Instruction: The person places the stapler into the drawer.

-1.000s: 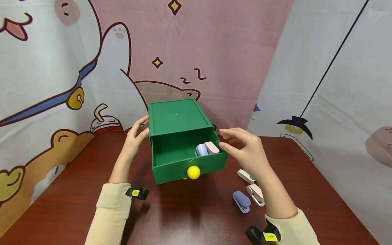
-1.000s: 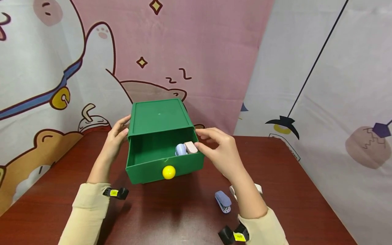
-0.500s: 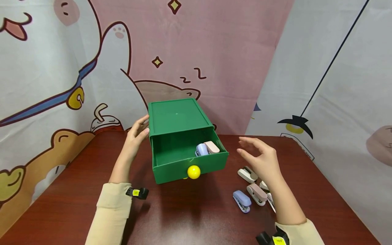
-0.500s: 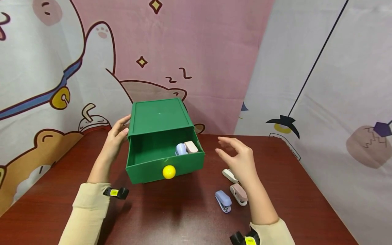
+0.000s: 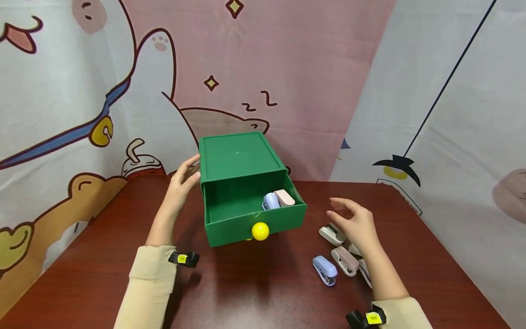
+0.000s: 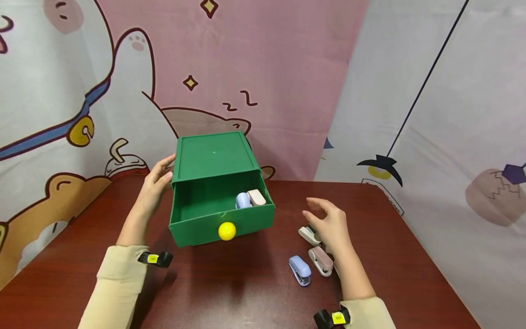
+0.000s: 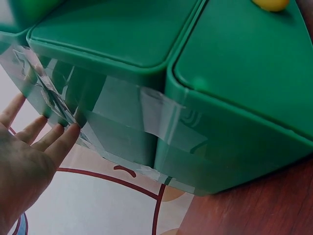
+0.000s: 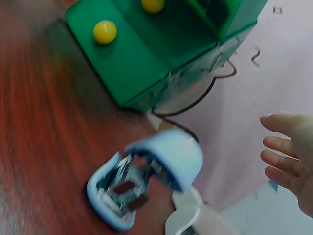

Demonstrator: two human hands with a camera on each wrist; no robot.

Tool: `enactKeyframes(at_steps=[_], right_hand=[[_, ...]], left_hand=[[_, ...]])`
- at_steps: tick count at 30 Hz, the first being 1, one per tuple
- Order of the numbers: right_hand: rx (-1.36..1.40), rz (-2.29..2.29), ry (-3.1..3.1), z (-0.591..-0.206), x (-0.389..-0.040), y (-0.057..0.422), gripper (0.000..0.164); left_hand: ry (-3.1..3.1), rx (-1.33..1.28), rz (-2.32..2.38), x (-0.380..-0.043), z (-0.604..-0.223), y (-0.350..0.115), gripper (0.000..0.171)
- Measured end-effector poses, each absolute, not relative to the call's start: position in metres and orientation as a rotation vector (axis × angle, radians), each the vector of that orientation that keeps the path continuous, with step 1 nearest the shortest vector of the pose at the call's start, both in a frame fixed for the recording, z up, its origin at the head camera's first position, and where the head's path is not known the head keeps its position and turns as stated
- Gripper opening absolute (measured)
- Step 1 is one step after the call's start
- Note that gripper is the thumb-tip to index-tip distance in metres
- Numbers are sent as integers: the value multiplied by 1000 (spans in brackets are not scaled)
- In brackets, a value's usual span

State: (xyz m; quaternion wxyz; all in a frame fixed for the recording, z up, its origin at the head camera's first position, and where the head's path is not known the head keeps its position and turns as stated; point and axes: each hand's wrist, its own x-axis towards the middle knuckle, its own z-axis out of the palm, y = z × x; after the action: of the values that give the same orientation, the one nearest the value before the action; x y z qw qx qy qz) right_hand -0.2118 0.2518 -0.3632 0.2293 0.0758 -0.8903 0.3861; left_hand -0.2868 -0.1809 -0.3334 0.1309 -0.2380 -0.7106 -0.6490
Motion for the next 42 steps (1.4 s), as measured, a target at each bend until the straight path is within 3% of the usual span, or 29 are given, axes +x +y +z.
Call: enactKeyframes(at_steps=[20, 42], right_hand=[[239, 1009, -2766, -407, -230, 276, 59], [313, 985, -2845, -413, -230, 278, 49]], left_hand=[[-2056, -690, -1898, -287, -333, -182, 50], [-2050, -699, -1899, -287, -334, -180, 50]])
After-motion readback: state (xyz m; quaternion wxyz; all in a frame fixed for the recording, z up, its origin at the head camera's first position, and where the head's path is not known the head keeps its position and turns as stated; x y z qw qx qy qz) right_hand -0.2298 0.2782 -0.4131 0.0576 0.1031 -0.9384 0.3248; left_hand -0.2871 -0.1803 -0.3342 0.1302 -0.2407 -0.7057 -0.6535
